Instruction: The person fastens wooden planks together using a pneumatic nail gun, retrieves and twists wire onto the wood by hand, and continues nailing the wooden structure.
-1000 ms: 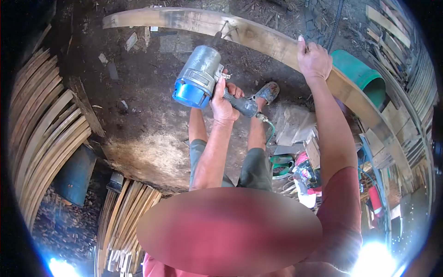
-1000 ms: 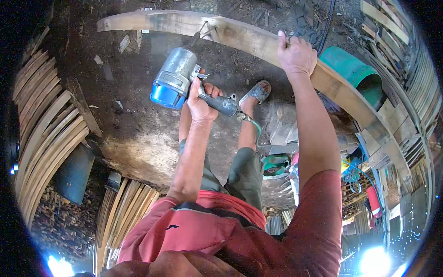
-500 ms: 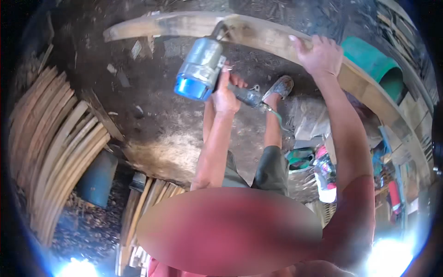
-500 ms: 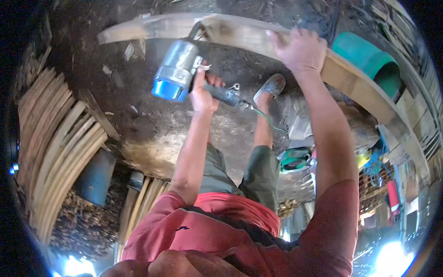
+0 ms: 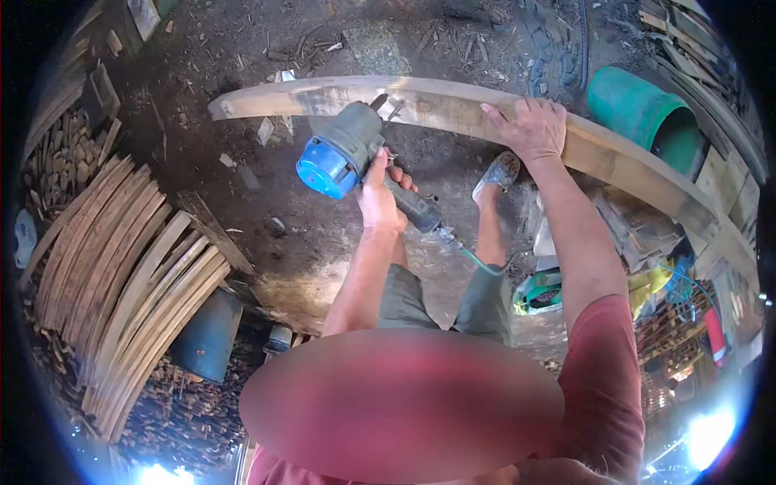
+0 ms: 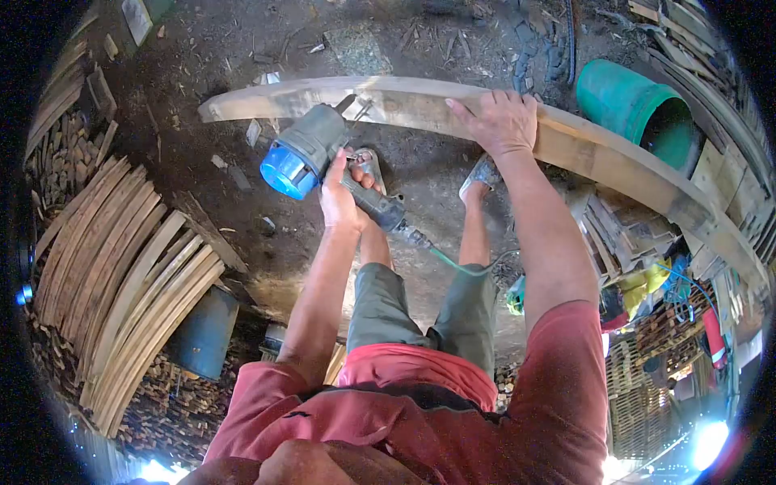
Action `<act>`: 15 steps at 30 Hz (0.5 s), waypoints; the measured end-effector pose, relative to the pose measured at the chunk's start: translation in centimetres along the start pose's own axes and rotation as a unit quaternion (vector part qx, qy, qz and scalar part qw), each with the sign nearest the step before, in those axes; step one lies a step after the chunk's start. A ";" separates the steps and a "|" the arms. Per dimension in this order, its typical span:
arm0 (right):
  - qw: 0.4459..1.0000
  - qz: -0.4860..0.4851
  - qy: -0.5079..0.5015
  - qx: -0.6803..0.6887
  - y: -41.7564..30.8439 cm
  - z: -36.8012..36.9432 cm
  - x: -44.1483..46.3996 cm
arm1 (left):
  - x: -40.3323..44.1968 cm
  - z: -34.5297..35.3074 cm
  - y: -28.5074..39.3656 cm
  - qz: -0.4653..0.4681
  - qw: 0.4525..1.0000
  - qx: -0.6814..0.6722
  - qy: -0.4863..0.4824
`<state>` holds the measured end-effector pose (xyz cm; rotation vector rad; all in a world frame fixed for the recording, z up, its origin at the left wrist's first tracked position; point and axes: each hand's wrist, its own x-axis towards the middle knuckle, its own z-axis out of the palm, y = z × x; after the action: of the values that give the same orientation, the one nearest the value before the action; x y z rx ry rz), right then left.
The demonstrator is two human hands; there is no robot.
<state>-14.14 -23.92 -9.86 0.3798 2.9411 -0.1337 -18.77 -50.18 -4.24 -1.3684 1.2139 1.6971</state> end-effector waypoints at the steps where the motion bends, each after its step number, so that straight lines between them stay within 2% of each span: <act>1: 1.000 -0.008 0.015 -0.002 -0.1 0.0 0.0 | -0.3 -0.6 -0.4 0.011 1.000 -0.009 -0.010; 2: 0.999 -0.014 0.033 -0.005 -0.1 0.0 0.0 | -0.4 -1.1 -0.7 0.017 1.000 -0.015 -0.021; 6: 0.999 0.019 -0.031 -0.005 -0.3 0.1 -0.4 | -1.8 -2.8 -0.1 0.029 0.998 -0.019 -0.060; 13: 0.998 0.026 -0.048 -0.021 -0.6 -0.1 -0.7 | -1.1 -3.1 1.1 -0.021 0.999 -0.035 -0.007; 14: 0.998 0.026 -0.048 -0.027 -0.3 -0.1 -0.4 | -2.1 -3.3 1.5 0.056 0.995 -0.073 0.030; 15: 0.998 0.031 -0.043 -0.034 0.2 0.0 -0.2 | -2.8 -3.8 3.0 0.091 0.993 -0.064 0.045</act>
<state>-13.94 -23.79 -9.87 0.4443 2.8362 -0.0400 -19.28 -54.66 -0.85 -1.4623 1.3355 1.8832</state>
